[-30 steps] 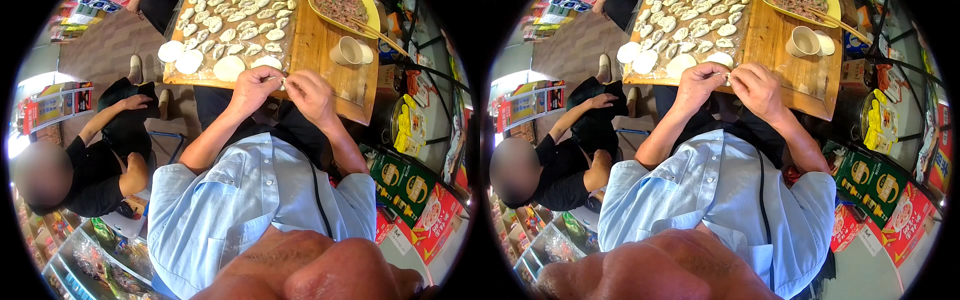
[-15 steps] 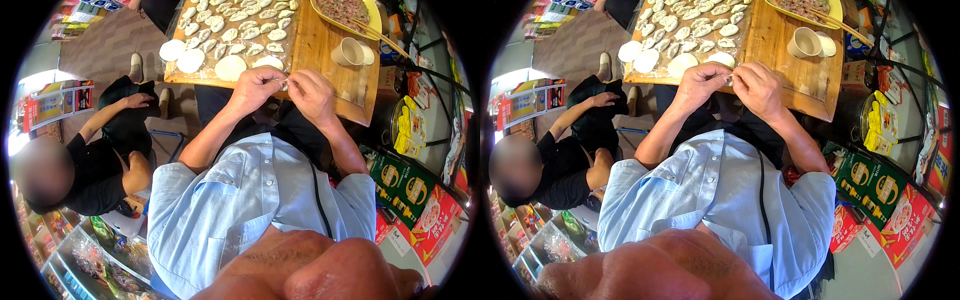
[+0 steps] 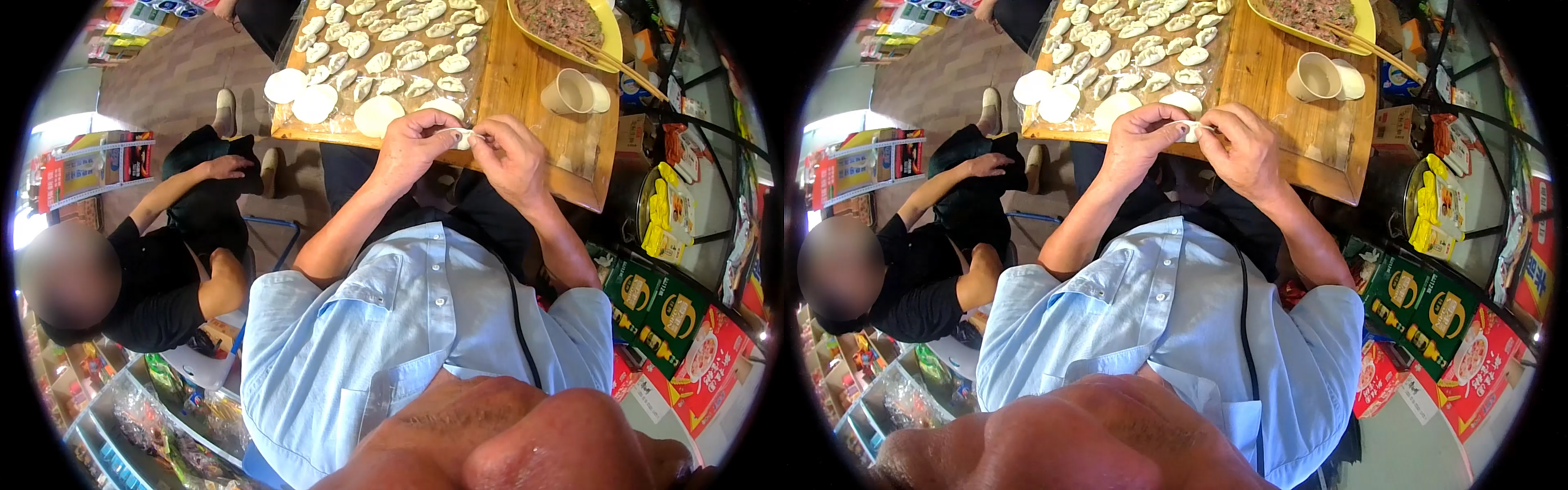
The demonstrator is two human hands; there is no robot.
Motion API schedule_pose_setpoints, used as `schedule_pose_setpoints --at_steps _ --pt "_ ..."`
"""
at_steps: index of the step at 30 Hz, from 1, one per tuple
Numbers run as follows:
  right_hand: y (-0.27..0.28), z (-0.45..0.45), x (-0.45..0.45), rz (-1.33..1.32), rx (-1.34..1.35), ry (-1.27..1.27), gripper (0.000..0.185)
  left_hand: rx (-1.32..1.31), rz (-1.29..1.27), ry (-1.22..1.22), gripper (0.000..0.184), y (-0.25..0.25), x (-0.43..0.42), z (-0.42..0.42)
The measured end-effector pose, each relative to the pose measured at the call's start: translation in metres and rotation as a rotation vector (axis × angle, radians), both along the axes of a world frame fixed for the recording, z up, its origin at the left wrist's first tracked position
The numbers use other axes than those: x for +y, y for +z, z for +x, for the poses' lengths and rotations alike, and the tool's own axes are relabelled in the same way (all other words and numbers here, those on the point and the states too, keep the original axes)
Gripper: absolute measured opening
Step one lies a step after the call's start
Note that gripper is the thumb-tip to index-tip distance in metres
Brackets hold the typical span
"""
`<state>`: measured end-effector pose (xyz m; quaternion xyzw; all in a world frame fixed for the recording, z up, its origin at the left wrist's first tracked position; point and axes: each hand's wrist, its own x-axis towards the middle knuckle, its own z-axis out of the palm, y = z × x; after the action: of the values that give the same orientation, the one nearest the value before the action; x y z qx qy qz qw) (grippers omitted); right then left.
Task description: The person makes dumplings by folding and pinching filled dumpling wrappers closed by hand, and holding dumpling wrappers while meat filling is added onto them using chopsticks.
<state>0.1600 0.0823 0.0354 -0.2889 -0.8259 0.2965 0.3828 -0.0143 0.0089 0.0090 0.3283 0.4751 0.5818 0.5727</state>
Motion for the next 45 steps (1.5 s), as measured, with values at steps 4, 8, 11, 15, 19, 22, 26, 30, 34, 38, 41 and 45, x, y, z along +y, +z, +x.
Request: schedule_pose_setpoints --at_steps 4,8,11,15,19,22,26,30,34,38,41,45 --pt "0.002 0.0 0.0 -0.024 0.007 0.002 0.013 0.046 -0.002 -0.005 0.012 0.0 0.001 0.0" --pt "0.0 0.0 0.003 0.064 0.005 0.03 0.012 0.077 0.001 -0.026 0.013 0.0 0.0 -0.002" --pt "0.001 -0.001 0.002 0.07 -0.005 0.02 0.01 0.071 -0.009 0.004 0.013 0.005 -0.001 0.0" --pt "0.004 -0.001 0.004 0.137 -0.007 0.037 0.011 0.066 -0.026 0.039 0.012 0.004 -0.001 0.0" --pt "0.009 0.0 0.005 0.216 -0.027 0.135 0.012 0.122 0.011 0.046 0.009 -0.004 0.0 0.0" --pt "0.005 -0.001 0.006 0.208 -0.031 0.146 0.012 0.198 0.046 0.042 0.006 0.0 0.0 0.001" --pt "0.005 -0.003 0.004 0.127 -0.03 0.072 0.013 0.296 0.114 0.012 0.007 0.002 0.0 -0.002" --pt "0.004 -0.005 0.001 0.08 -0.011 0.04 0.012 0.353 0.145 -0.015 0.008 0.007 -0.001 -0.004" --pt "0.006 -0.005 0.003 0.18 -0.023 0.067 0.011 0.412 0.179 -0.029 0.009 0.004 -0.001 -0.006" --pt "0.008 -0.007 0.002 0.146 -0.011 0.035 0.01 0.242 0.038 -0.024 0.013 0.007 -0.004 -0.004" --pt "0.006 -0.007 0.002 0.131 -0.012 0.029 0.01 0.124 0.003 0.01 0.014 0.002 -0.005 -0.007" --pt "0.008 -0.008 0.003 0.135 -0.003 0.057 0.011 0.08 0.015 0.026 0.015 0.001 -0.005 -0.007"
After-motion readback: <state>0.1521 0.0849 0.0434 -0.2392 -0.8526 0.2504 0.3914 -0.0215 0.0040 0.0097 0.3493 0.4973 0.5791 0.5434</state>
